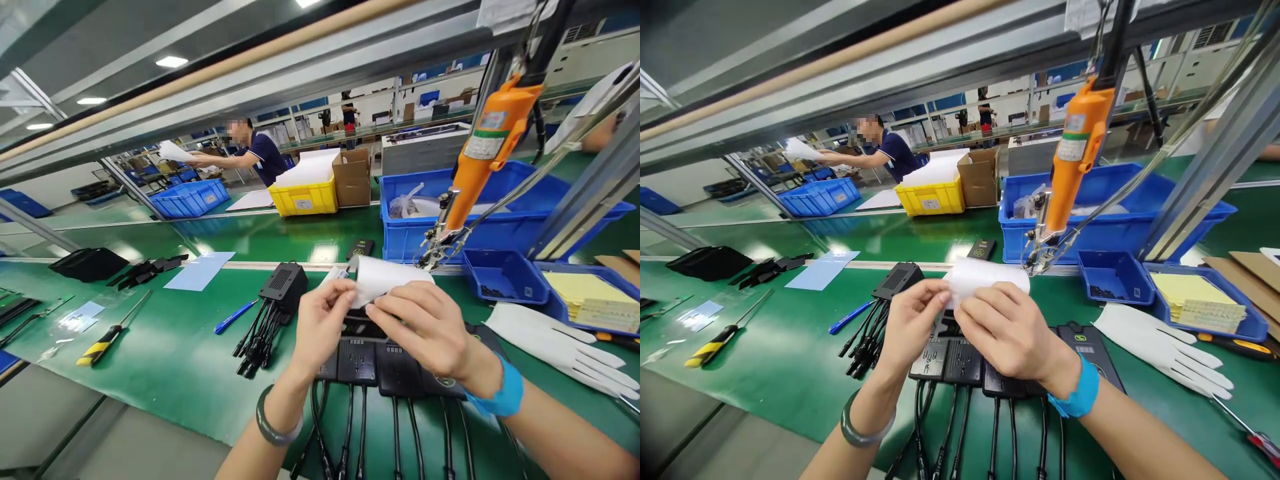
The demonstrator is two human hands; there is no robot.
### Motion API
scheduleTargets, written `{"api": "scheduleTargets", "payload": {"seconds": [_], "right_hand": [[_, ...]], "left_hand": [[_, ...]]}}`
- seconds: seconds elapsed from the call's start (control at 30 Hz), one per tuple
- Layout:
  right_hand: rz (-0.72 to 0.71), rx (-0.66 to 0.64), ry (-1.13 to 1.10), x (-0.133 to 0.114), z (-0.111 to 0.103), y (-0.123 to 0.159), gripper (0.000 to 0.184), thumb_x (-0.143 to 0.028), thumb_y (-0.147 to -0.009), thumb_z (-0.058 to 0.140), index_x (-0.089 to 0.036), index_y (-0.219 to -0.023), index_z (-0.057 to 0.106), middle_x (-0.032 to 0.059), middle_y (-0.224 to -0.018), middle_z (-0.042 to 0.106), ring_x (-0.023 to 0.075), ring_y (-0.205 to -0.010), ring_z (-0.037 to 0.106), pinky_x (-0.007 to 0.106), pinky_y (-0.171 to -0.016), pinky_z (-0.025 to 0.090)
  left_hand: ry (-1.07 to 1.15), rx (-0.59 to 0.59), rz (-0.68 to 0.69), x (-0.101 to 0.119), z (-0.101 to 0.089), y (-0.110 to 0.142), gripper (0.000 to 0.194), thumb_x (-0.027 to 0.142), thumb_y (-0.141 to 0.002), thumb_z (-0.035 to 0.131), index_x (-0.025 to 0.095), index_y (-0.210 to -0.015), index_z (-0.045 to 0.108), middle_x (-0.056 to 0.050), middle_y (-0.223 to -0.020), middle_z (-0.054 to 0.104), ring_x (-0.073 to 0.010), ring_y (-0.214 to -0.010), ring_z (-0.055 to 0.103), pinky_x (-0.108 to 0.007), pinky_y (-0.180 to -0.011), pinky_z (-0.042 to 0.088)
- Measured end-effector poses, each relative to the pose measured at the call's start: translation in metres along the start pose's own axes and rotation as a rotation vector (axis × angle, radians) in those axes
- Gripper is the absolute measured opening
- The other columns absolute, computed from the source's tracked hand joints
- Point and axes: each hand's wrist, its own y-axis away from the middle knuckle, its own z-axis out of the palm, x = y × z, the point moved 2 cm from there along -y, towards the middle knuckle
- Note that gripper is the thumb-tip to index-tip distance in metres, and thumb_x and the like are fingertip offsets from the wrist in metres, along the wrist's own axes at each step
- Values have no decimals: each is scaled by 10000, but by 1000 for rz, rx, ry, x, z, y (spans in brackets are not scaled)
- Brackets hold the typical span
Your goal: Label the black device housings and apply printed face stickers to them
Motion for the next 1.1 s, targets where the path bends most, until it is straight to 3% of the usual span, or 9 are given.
{"api": "scheduleTargets", "payload": {"seconds": [0.17, 0.37, 0.43, 0.57, 0.8, 0.87, 0.93, 1.03, 1.1], "right_hand": [[220, -26, -163, 1, -21, 18, 242, -28, -889, 582, -161, -1070, 672, 86, -918, 668, 207, -887, 589, 355, -734, 535], [156, -104, -110, 11, 2, 32, 176, -51, -909, 566, -166, -1004, 660, 68, -810, 688, 192, -764, 580, 331, -622, 502], [82, -130, -99, 12, 13, 28, 153, -63, -928, 537, -147, -966, 660, 68, -800, 708, 184, -749, 592, 325, -622, 499], [-8, -145, -76, 11, 21, 18, 179, -57, -935, 506, -124, -914, 671, 65, -774, 723, 177, -728, 605, 319, -600, 490], [-80, -154, -8, 16, 25, 17, 153, -67, -928, 548, -122, -906, 689, 51, -771, 731, 170, -734, 627, 317, -581, 502], [-106, -146, -41, 17, 22, 16, 149, -60, -927, 551, -115, -906, 688, 54, -770, 725, 173, -742, 629, 319, -586, 495], [-62, -152, -100, 17, 11, 15, 173, -47, -932, 532, -125, -932, 686, 59, -809, 719, 176, -776, 628, 328, -628, 507], [160, -122, -173, 19, -10, 17, 201, -57, -918, 559, -182, -1014, 684, 56, -915, 679, 180, -848, 618, 345, -695, 526], [344, 5, -210, 21, -22, 23, 249, -56, -858, 647, -231, -1030, 687, 37, -912, 645, 184, -820, 620, 350, -671, 522]], "left_hand": [[25, 184, -76, -26, -26, -50, 233, 341, -820, 686, 150, -952, 668, -24, -838, 684, -124, -734, 655, -214, -637, 544], [114, -379, -423, -32, -10, -44, 778, 770, -761, 574, 108, -1164, 640, -127, -935, 710, -215, -802, 682, -329, -670, 579], [111, -488, -414, -24, 0, -38, 748, 690, -737, 683, 130, -1225, 599, -108, -987, 708, -194, -851, 670, -287, -725, 547], [3, -471, -331, -15, 4, -43, 614, 336, -717, 824, 135, -1238, 569, -38, -825, 707, -135, -716, 642, -228, -653, 484], [-67, -594, -349, -18, 7, -46, 484, 293, -792, 725, 139, -1223, 572, -1, -736, 664, -115, -622, 600, -201, -550, 431], [-55, -548, -320, -22, 5, -49, 467, 272, -764, 740, 132, -1186, 600, 7, -700, 648, -113, -588, 590, -194, -528, 422], [-101, -350, -175, -26, -5, -61, 402, 269, -774, 724, 138, -1141, 626, -17, -764, 673, -124, -625, 612, -195, -543, 441], [-335, -10, 71, -36, -34, -87, 353, 242, -839, 643, 141, -1175, 600, -75, -941, 697, -176, -774, 661, -256, -665, 514], [-607, 89, 108, -45, -50, -98, 434, 205, -861, 605, 123, -1279, 523, -128, -1060, 679, -240, -915, 664, -371, -815, 533]]}}
